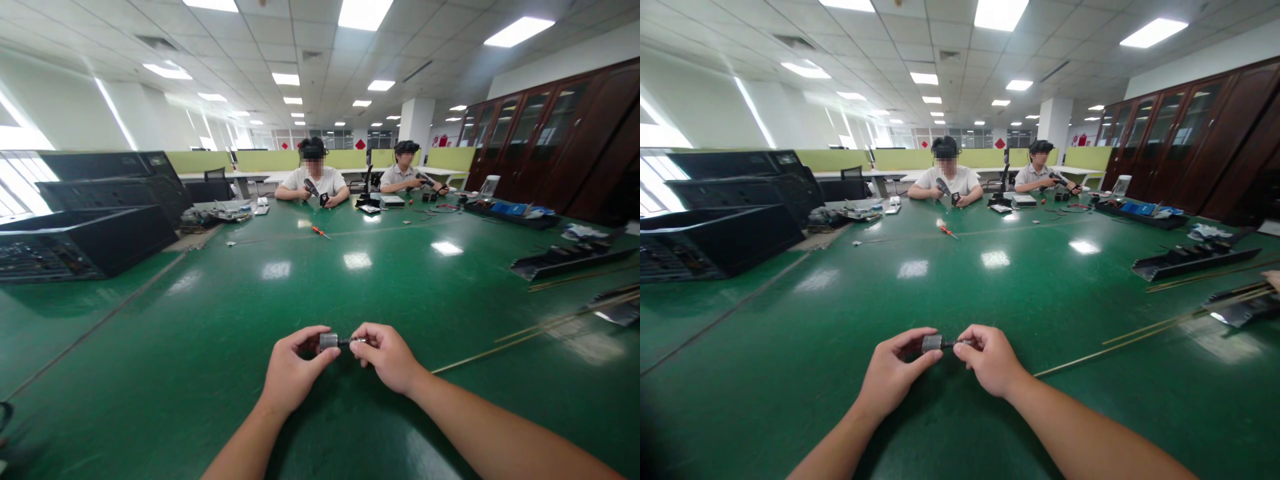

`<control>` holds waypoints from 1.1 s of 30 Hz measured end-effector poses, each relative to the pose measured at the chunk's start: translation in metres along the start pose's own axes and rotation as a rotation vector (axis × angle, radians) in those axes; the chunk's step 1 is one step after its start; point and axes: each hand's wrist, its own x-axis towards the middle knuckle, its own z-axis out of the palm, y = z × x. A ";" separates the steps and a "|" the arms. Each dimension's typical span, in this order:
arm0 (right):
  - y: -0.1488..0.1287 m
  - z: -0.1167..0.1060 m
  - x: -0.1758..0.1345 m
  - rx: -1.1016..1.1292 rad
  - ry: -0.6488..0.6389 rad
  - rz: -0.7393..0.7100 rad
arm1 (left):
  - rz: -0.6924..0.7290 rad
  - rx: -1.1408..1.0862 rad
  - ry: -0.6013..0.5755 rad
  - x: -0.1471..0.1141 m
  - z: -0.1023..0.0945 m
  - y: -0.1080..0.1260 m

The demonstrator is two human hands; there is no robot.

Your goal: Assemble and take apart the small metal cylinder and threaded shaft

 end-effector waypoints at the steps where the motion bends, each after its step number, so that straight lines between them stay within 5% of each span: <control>1: 0.000 0.000 0.000 0.001 0.001 -0.002 | -0.002 0.002 0.000 0.000 0.000 0.000; 33: 0.000 -0.002 0.001 0.036 0.025 -0.010 | -0.015 -0.038 0.012 0.002 -0.002 -0.006</control>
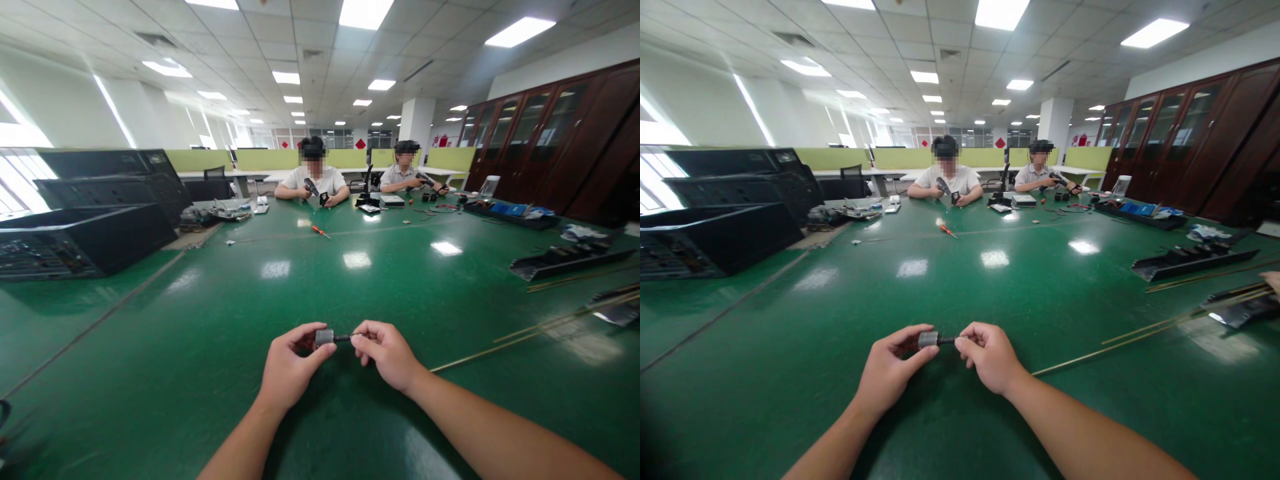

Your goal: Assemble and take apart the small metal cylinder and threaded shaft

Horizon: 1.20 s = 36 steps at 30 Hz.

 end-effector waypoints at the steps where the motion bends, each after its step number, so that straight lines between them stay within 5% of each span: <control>1: 0.000 0.000 0.000 0.002 -0.002 0.000 | -0.001 -0.001 0.000 0.000 0.000 0.000; 36: 0.000 -0.001 0.004 0.072 0.024 0.040 | -0.009 -0.032 0.014 0.001 -0.003 -0.001</control>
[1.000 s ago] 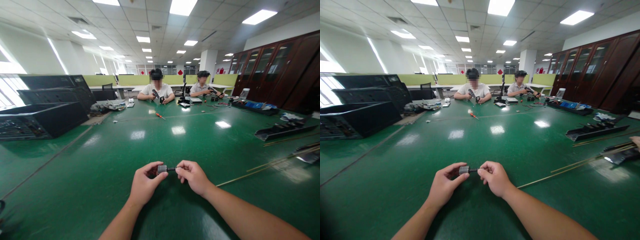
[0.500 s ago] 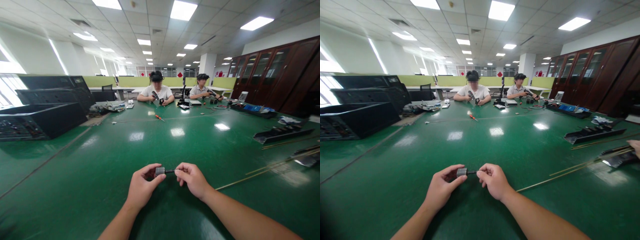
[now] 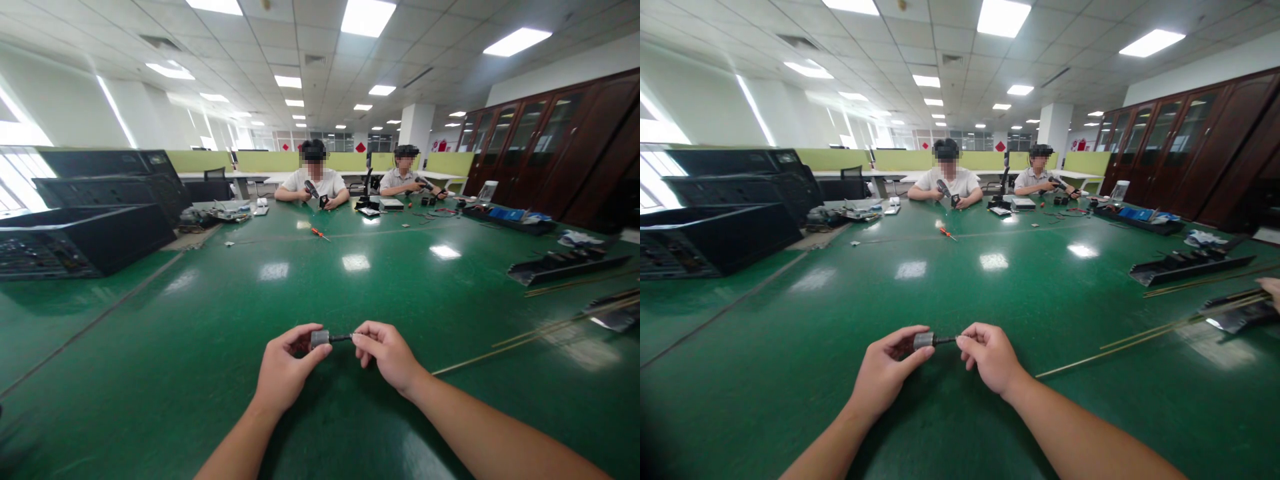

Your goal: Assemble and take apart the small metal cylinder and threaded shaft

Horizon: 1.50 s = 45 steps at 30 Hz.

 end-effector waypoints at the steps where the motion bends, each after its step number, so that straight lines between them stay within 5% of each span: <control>1: 0.000 0.000 0.000 0.006 0.002 0.001 | -0.003 -0.008 0.000 0.000 0.000 0.000; 45: -0.002 0.000 -0.001 0.056 0.017 0.009 | -0.044 -0.129 0.042 0.001 0.001 0.004</control>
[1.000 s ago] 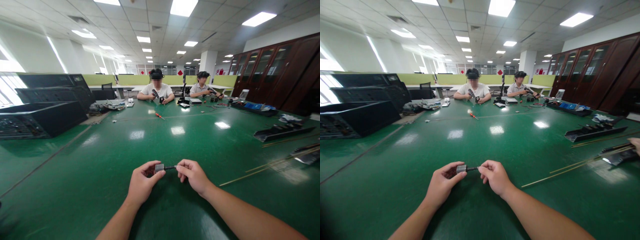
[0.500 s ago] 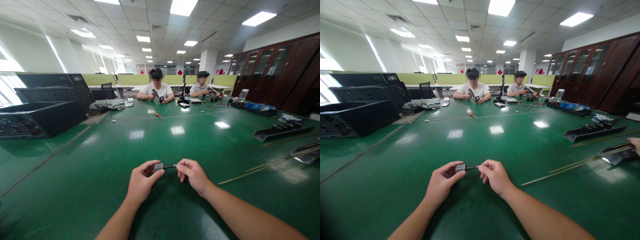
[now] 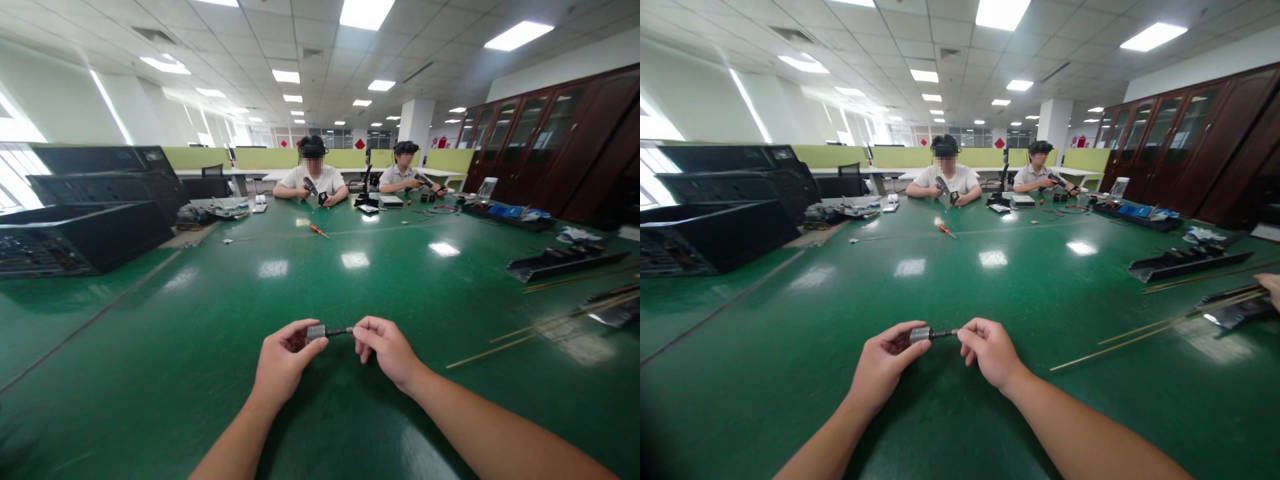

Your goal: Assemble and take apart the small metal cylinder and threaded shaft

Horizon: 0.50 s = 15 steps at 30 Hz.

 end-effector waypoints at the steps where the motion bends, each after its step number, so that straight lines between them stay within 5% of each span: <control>1: 0.000 0.000 0.000 0.001 0.001 -0.001 | -0.002 -0.001 0.001 0.000 0.000 0.000; 15: -0.002 0.001 -0.001 0.007 0.010 0.002 | -0.027 -0.026 -0.005 0.000 0.000 -0.001</control>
